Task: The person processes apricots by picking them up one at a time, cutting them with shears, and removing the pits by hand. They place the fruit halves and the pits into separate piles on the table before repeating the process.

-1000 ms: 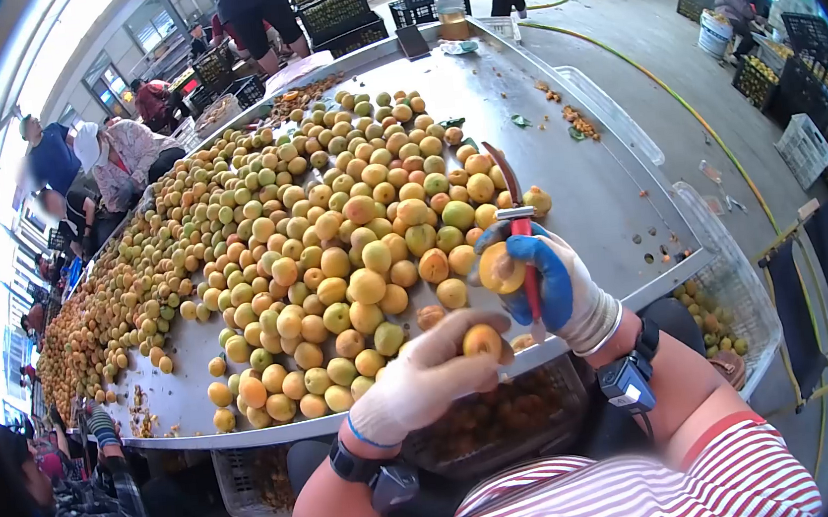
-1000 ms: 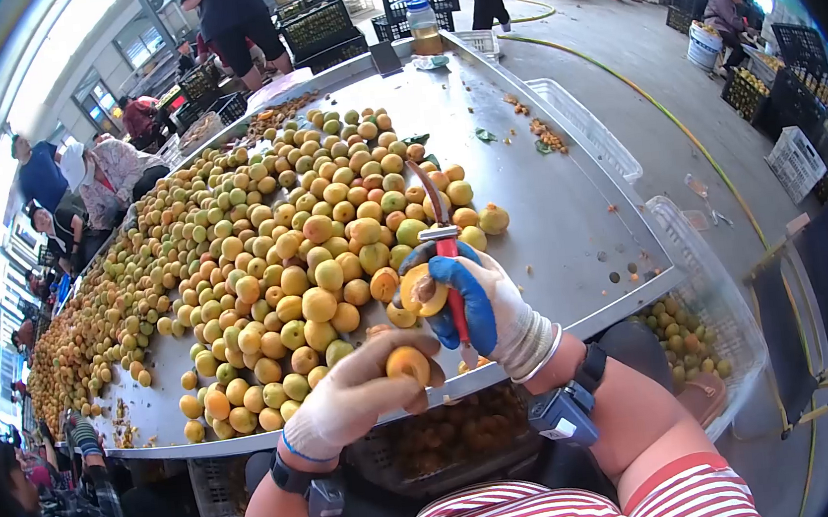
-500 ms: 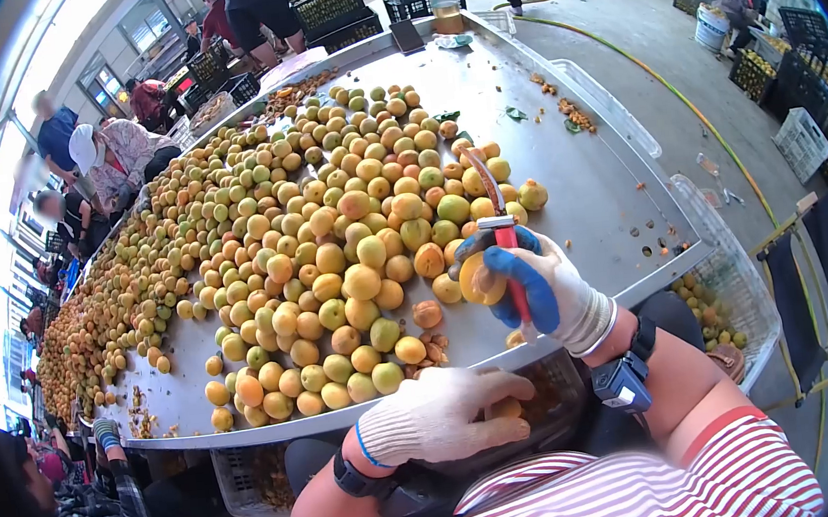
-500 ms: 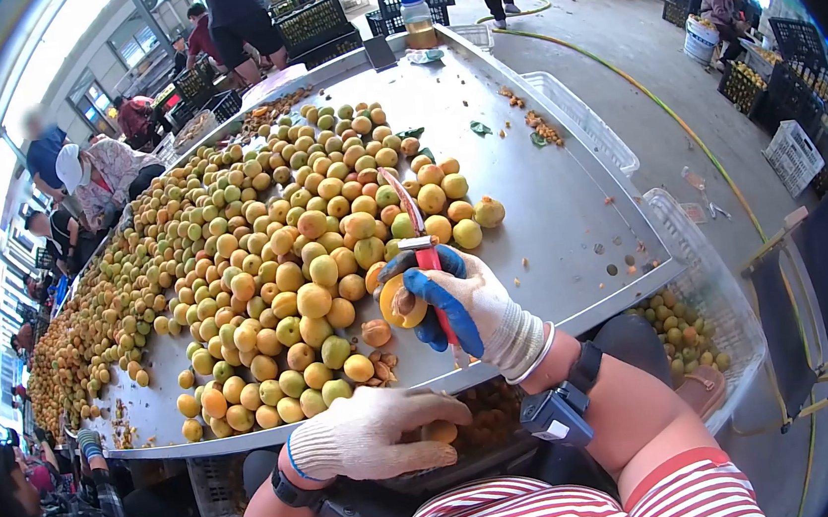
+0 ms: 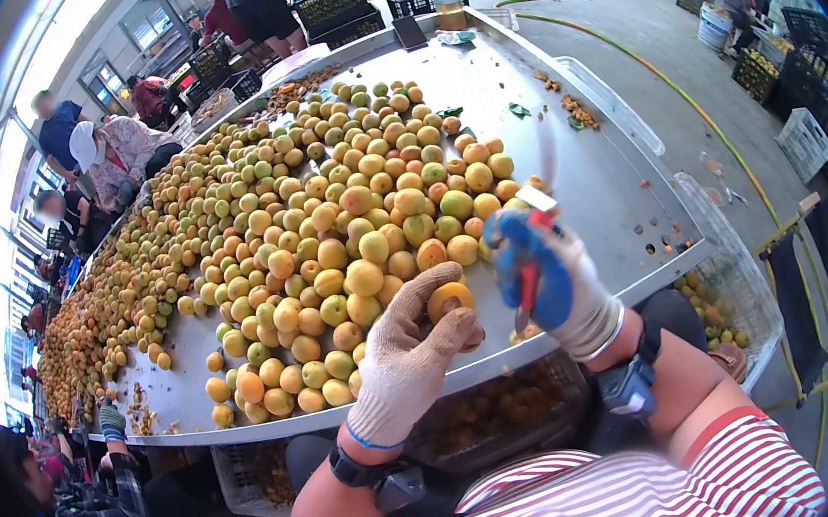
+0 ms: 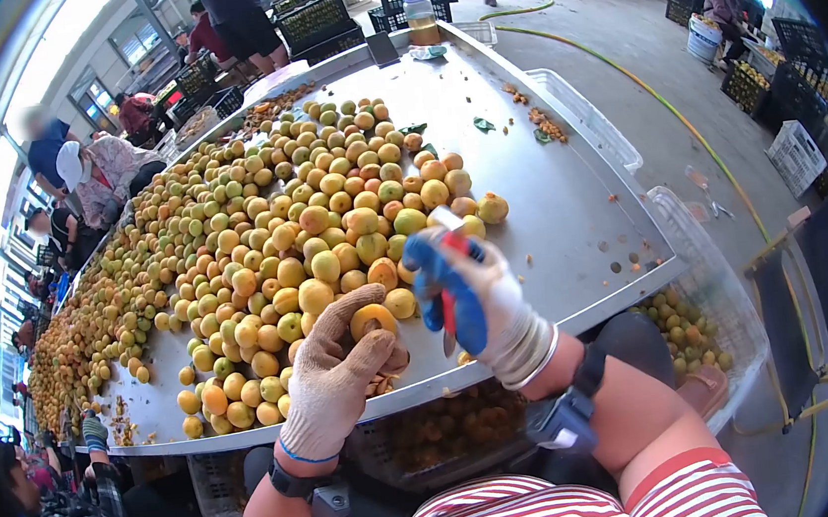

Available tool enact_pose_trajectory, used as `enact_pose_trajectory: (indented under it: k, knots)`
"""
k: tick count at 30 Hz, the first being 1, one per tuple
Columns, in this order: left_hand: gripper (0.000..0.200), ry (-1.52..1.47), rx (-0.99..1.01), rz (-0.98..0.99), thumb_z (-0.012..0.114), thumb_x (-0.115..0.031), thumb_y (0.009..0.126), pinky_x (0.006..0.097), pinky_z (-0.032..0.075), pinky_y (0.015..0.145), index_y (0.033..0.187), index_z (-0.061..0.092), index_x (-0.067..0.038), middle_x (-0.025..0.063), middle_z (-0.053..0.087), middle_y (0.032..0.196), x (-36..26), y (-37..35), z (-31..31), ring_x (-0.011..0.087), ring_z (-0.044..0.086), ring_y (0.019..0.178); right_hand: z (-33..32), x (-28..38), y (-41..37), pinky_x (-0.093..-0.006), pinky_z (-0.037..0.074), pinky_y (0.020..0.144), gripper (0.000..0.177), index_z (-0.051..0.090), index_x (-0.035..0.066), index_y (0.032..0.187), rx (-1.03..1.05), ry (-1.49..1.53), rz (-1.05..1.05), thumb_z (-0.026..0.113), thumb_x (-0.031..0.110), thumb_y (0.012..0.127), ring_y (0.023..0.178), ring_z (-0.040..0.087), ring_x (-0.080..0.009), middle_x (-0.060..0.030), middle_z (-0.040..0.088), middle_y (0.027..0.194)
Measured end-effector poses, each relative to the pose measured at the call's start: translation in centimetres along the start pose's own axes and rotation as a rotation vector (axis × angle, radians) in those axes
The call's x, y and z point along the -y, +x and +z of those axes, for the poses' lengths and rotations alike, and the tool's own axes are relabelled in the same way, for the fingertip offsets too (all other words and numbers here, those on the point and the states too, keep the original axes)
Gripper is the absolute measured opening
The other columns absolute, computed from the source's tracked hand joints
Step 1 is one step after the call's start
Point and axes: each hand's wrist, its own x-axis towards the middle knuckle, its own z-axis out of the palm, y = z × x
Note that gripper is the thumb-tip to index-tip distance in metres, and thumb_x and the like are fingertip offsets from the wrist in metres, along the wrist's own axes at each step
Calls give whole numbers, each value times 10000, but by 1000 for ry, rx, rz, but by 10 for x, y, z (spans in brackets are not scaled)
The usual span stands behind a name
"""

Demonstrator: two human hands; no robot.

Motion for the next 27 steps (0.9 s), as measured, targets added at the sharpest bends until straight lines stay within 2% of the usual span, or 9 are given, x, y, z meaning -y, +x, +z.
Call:
enact_pose_trajectory:
  k: [1,3,7,11,12,17,21,23,27]
  knots:
    - [500,-3,6,-5,666,-56,965,277,572,871,1429,488,-2,71,621,1130,-2,-2,2,122,659,960,-1,10,2,-256,380,514,385,558,90,768,26,18,-44,556,367,1036,544,474,-113,-36,570,849]
    - [531,-63,126,-88,659,-57,971,277,560,895,1461,461,-4,66,635,1099,-6,-5,8,123,660,944,-5,22,5,-280,358,508,472,453,121,667,185,108,-196,521,395,1045,524,439,-129,-55,556,893]
    - [547,-79,217,-200,649,-69,982,266,538,910,1487,442,-19,75,624,1153,-8,-14,16,121,647,956,4,37,-11,-276,338,473,509,416,128,635,192,-90,-375,475,392,1066,468,408,-137,-63,524,850]
    - [543,47,231,-197,626,-43,986,247,529,901,1495,436,-24,56,608,1114,-14,-22,25,106,639,953,-3,36,-14,-260,370,463,487,433,112,670,357,-47,-278,448,369,1083,454,425,-137,-79,518,857]
    - [536,68,244,-186,615,-32,988,243,525,901,1493,436,-23,45,600,1093,-15,-23,26,105,640,958,1,37,-14,-255,375,454,465,461,98,704,415,-40,-288,446,363,1086,444,436,-131,-72,515,778]
    - [523,92,250,-118,597,-53,1000,271,541,890,1488,419,6,84,633,1134,-12,-25,26,133,659,955,8,40,-25,-248,353,416,471,516,51,746,305,-179,-231,474,386,1075,428,450,-106,-35,463,583]
    - [437,173,264,-103,578,-83,1020,284,553,852,1420,452,42,101,655,1126,-12,-24,27,142,671,939,2,25,-28,-226,334,399,439,544,29,770,245,-169,-280,531,361,1057,421,434,-92,-33,488,596]
    - [402,206,256,-95,570,-89,1025,275,550,828,1391,468,42,90,657,1086,-10,-24,27,132,666,914,-7,19,-30,-223,490,508,189,652,26,1092,268,150,-81,706,161,971,640,627,-84,-54,685,834]
    - [312,251,221,-32,552,-90,1033,249,527,759,1316,507,35,54,646,955,0,-23,25,101,630,825,-7,13,-27,-233,508,559,141,675,28,1034,266,113,-83,728,128,949,709,641,-92,-53,693,889]
